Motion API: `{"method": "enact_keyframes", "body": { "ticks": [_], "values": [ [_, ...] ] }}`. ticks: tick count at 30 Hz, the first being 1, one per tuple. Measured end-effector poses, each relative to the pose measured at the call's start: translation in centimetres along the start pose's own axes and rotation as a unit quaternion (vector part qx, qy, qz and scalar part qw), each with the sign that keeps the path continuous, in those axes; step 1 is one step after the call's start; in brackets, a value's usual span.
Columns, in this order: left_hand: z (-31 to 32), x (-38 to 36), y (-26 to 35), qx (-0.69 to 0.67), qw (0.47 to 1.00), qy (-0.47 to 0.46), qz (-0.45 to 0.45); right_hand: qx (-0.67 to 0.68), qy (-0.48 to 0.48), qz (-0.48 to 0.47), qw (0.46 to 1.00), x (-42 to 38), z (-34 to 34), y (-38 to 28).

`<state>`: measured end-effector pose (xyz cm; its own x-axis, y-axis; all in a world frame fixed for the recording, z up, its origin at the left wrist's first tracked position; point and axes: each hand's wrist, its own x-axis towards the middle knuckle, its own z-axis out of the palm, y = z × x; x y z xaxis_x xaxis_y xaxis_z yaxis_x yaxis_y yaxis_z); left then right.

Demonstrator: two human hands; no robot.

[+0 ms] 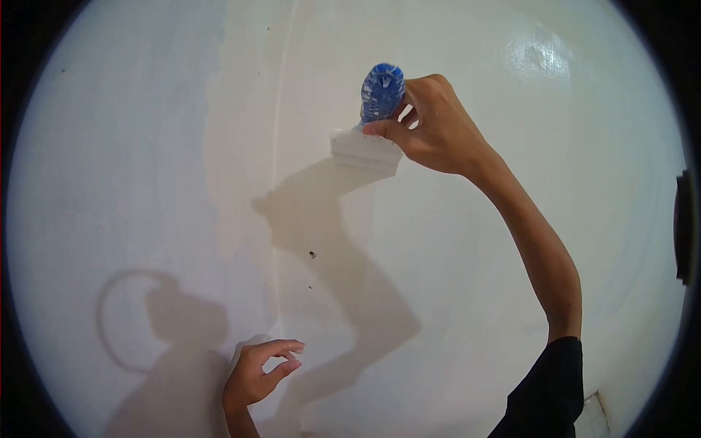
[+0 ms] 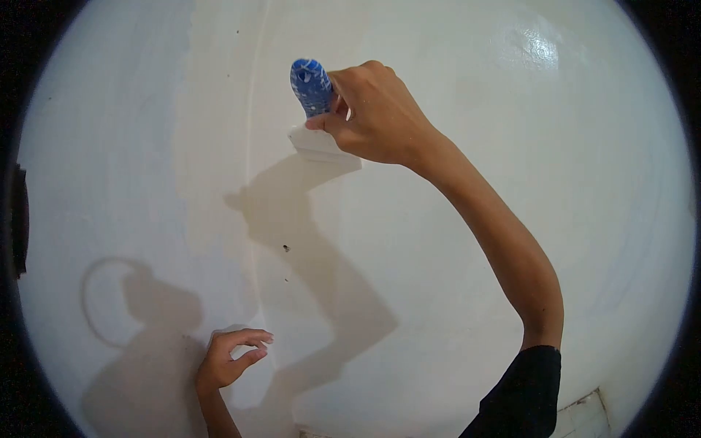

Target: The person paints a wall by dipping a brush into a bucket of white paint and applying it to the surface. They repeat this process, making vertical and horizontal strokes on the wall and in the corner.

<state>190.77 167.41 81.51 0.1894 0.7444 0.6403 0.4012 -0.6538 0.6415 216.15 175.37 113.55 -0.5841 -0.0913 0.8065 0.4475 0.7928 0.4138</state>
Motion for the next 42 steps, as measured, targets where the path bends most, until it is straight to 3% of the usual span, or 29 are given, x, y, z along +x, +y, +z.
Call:
{"method": "enact_keyframes", "body": {
  "ticks": [6, 9, 12, 16, 19, 21, 22, 29, 33, 40, 42],
  "values": [
    [-1.6, 1.1, 2.8, -0.022, 0.999, -0.04, -0.006, -0.008, 0.008, -0.016, 1.0, 1.7, -2.8, -2.0],
    [-1.9, 1.1, 5.6, -0.026, 0.999, -0.047, 0.002, -0.057, -0.033, -0.005, 0.998, 2.3, -5.0, -3.1],
    [-2.1, 1.0, 7.3, -0.042, 0.998, -0.027, 0.037, -0.048, -0.103, 0.089, 0.99, 4.2, -8.2, -6.2],
    [-2.7, -0.8, 8.4, -0.034, 0.999, -0.024, 0.02, 0.001, -0.042, 0.059, 0.997, 4.9, -8.1, -5.8],
    [-1.3, 2.5, 7.6, -0.075, 0.996, -0.004, 0.045, -0.057, -0.003, -0.013, 0.998, 11.7, -9.2, -2.9],
    [-1.9, 2.4, 7.1, -0.073, 0.996, -0.002, 0.057, -0.098, 0.105, -0.078, 0.987, 15.1, -10.0, -2.0],
    [-2.1, 2.4, 7.1, -0.066, 0.996, 0.001, 0.064, -0.15, 0.097, -0.032, 0.983, 16.2, -11.4, -2.4],
    [-1.5, 1.9, 5.6, 0.0, 0.995, 0.094, 0.041, -0.135, 0.275, -0.071, 0.949, 23.1, -13.8, 4.7],
    [-1.7, 1.2, 4.5, -0.015, 0.995, 0.06, -0.074, -0.234, 0.379, -0.136, 0.885, 24.8, -12.8, 7.9],
    [-1.2, 1.8, 3.6, 0.042, 0.992, 0.117, -0.015, -0.124, 0.351, -0.2, 0.906, 23.9, -11.0, 9.0],
    [-1.3, 2.1, 3.6, 0.03, 0.993, 0.113, -0.002, -0.205, 0.315, -0.111, 0.92, 21.2, -9.9, 9.1]
  ]
}}
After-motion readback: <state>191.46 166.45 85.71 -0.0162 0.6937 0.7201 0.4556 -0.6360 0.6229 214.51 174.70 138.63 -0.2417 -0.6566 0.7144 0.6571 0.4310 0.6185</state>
